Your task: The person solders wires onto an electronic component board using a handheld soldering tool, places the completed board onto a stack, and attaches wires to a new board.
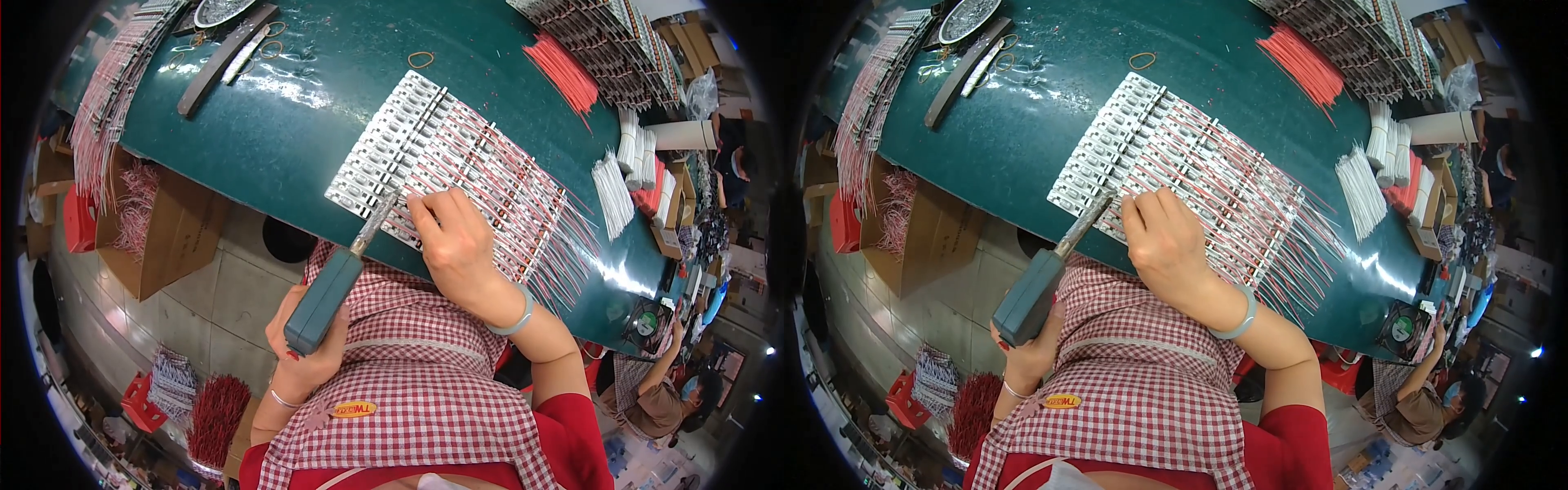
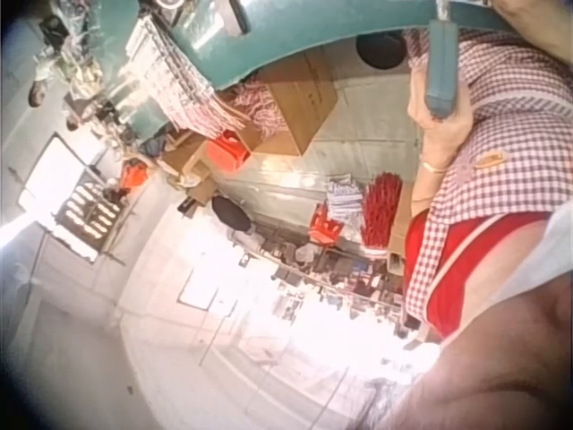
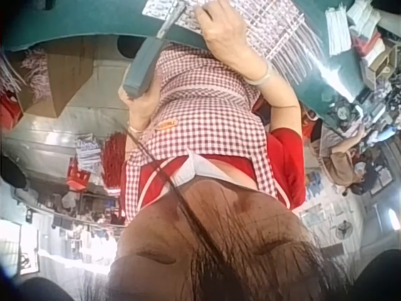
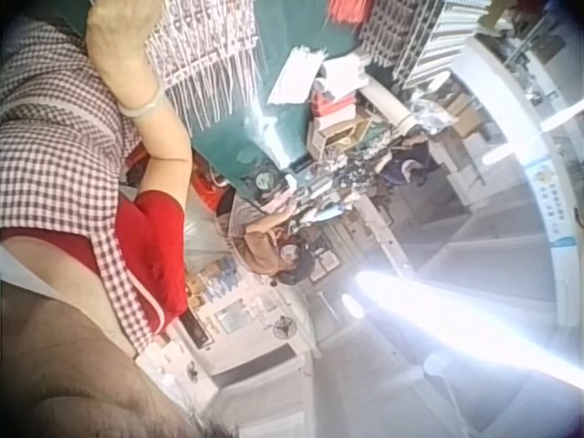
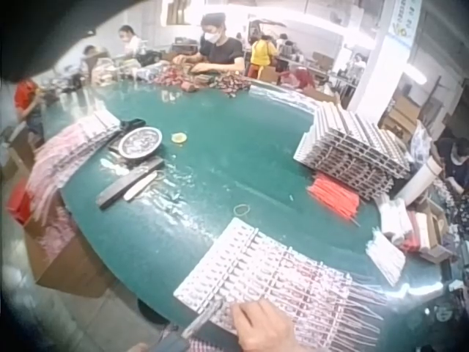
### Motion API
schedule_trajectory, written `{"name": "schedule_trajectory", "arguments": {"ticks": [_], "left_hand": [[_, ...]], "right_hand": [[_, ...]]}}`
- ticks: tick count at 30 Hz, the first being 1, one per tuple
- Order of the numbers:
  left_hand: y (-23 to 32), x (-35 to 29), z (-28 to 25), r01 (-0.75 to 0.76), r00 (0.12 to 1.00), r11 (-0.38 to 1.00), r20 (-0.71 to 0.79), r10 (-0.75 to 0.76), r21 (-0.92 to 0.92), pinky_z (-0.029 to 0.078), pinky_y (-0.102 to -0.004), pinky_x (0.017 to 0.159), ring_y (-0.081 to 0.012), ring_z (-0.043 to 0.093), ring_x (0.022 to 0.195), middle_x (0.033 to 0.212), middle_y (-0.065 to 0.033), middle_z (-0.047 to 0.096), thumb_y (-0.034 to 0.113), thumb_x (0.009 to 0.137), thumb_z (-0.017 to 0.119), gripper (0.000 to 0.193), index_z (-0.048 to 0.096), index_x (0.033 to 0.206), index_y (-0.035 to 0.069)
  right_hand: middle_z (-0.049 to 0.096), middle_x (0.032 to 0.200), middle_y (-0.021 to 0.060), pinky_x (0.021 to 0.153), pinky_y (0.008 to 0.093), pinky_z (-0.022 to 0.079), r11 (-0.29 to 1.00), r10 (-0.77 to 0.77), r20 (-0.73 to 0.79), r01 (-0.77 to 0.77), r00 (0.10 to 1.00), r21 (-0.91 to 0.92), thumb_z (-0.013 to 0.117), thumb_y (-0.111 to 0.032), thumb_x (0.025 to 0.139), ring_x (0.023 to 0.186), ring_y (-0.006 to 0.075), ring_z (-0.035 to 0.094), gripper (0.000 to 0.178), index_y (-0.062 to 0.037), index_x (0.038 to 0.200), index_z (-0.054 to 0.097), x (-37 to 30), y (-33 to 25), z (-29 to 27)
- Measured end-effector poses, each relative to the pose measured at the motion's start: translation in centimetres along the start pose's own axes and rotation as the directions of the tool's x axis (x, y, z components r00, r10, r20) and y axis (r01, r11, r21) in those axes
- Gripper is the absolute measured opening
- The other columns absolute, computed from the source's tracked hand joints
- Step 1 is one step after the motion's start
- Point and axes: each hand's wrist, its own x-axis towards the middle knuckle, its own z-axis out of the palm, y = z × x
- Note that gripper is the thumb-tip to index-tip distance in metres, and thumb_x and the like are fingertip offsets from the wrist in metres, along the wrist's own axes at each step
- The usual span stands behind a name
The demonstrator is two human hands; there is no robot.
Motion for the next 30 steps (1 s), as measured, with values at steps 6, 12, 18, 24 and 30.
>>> {"name": "schedule_trajectory", "arguments": {"ticks": [6, 12, 18, 24, 30], "left_hand": [[-0.1, -0.6, -0.4, -0.006, 1.000, 1.000, -0.031, 0.006, 0.003, 0.054, -0.0344, 0.070, -0.0280, 0.067, 0.073, 0.088, -0.0164, 0.067, -0.005, 0.074, 0.074, 0.021, 0.069, 0.094, -0.007], [-0.1, -0.9, -0.4, -0.001, 0.999, 1.000, -0.046, 0.000, -0.025, 0.055, -0.0342, 0.071, -0.0286, 0.067, 0.073, 0.089, -0.0173, 0.067, -0.006, 0.073, 0.073, 0.022, 0.069, 0.095, -0.007], [-0.2, -1.4, -0.5, 0.001, 0.998, 1.000, -0.056, -0.003, -0.024, 0.055, -0.0338, 0.073, -0.0287, 0.069, 0.077, 0.092, -0.0180, 0.069, -0.006, 0.073, 0.073, 0.023, 0.069, 0.096, -0.008], [-0.2, -1.4, -0.7, 0.003, 1.000, 1.000, -0.026, -0.003, -0.016, 0.056, -0.0332, 0.075, -0.0284, 0.071, 0.081, 0.096, -0.0185, 0.069, -0.007, 0.074, 0.073, 0.024, 0.068, 0.097, -0.009], [-0.4, -1.2, -0.6, -0.027, 1.000, 0.999, -0.006, 0.027, 0.026, 0.056, -0.0317, 0.074, -0.0270, 0.070, 0.082, 0.098, -0.0172, 0.069, -0.007, 0.076, 0.073, 0.024, 0.067, 0.099, -0.008]], "right_hand": [[0.061, 0.086, 0.0078, 0.060, 0.0336, 0.049, 1.000, 0.000, -0.015, 0.000, 1.000, -0.006, 0.066, 0.002, 0.073, 0.076, 0.0233, 0.059, 0.029, 0.0016, 0.102, 0.070, -0.1, 0.0, 0.2], [0.061, 0.087, 0.0078, 0.060, 0.0338, 0.049, 1.000, 0.003, -0.056, -0.003, 0.998, -0.001, 0.066, 0.004, 0.072, 0.076, 0.0234, 0.059, 0.030, 0.0016, 0.101, 0.070, -0.2, 0.0, 0.6], [0.061, 0.086, 0.0083, 0.060, 0.0338, 0.048, 0.999, -0.011, -0.083, 0.015, 0.997, 0.044, 0.067, 0.006, 0.071, 0.074, 0.0235, 0.058, 0.032, 0.0015, 0.103, 0.069, -0.6, -0.8, 0.0], [0.059, 0.089, 0.0095, 0.062, 0.0335, 0.048, 0.998, -0.030, -0.041, 0.032, 0.999, 0.054, 0.067, 0.000, 0.074, 0.079, 0.0238, 0.057, 0.029, 0.0054, 0.101, 0.067, -1.0, -0.7, 0.3], [0.060, 0.087, 0.0093, 0.061, 0.0339, 0.048, 0.998, -0.008, -0.057, 0.012, 0.998, 0.066, 0.067, 0.003, 0.073, 0.076, 0.0242, 0.057, 0.029, 0.0036, 0.102, 0.068, -0.9, -0.8, 0.6]]}}
